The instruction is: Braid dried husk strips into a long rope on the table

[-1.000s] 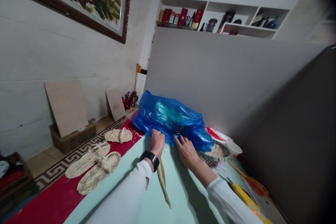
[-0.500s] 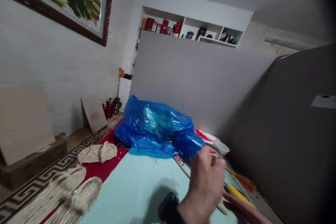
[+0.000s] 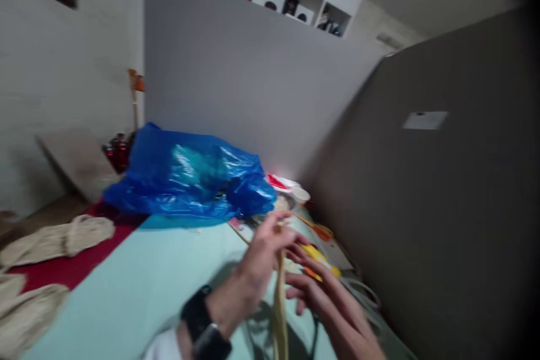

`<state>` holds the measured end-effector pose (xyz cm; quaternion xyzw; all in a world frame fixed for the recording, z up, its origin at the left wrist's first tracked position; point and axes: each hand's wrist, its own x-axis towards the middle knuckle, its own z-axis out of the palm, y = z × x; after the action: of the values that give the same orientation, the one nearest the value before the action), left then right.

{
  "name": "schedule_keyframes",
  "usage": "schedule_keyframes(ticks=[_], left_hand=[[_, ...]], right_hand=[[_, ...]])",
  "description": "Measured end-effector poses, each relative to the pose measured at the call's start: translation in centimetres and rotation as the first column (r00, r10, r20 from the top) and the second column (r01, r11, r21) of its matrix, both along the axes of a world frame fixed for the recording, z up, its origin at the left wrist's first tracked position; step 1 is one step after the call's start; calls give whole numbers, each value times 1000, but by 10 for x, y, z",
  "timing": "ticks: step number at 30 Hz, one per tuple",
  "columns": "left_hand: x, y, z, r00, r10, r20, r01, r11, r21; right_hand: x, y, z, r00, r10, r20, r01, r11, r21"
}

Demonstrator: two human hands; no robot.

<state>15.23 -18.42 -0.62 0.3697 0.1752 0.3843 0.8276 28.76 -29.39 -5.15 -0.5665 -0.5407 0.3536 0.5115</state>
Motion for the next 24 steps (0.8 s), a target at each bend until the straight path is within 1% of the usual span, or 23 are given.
schedule_keyframes(ticks=[2,3,5,7,8,10,12,13,15,18,20,22,24], left_hand=[[-3,0,1,999,-4,40,4,1000,9],[-4,-1,3,997,18,76,-19,1000,18],[-7,-5,9,996,40,84,-43,998,39],[-9,-10,12,997,62,50,-65,996,62],[-10,-12,13,997,82,12,-83,994,77],[-11,-13,12,983,161,-94,-147,980,137],[-12,-9,10,944,265,-195,-214,945,249],[-13,-6,9,925,302,-229,-228,926,301],[-14,-1,10,896,353,-269,-239,895,377],[-15,2,13,868,403,-292,-273,876,397],[-15,0,13,853,427,-300,-308,876,370],[-15,-3,10,836,452,-313,-335,870,363],[-13,-6,4,818,471,-330,-331,855,399]], right_hand=[[-17,1,13,989,59,-135,-69,995,-69],[-22,3,17,979,81,-185,-99,991,-89],[-29,6,22,946,169,-278,-204,973,-103],[-31,9,23,922,206,-328,-253,961,-109],[-31,9,22,921,207,-331,-252,963,-98],[-29,9,21,950,152,-273,-172,984,-51],[-26,8,21,987,42,-154,-43,999,-4],[-24,8,21,997,-20,-81,22,1000,19],[-21,7,19,993,-109,50,106,992,64],[-21,5,18,977,-146,154,128,984,120],[-22,4,19,978,-138,159,122,987,108],[-25,2,21,990,-95,101,90,994,57],[-27,0,24,999,-41,-11,41,999,2]])
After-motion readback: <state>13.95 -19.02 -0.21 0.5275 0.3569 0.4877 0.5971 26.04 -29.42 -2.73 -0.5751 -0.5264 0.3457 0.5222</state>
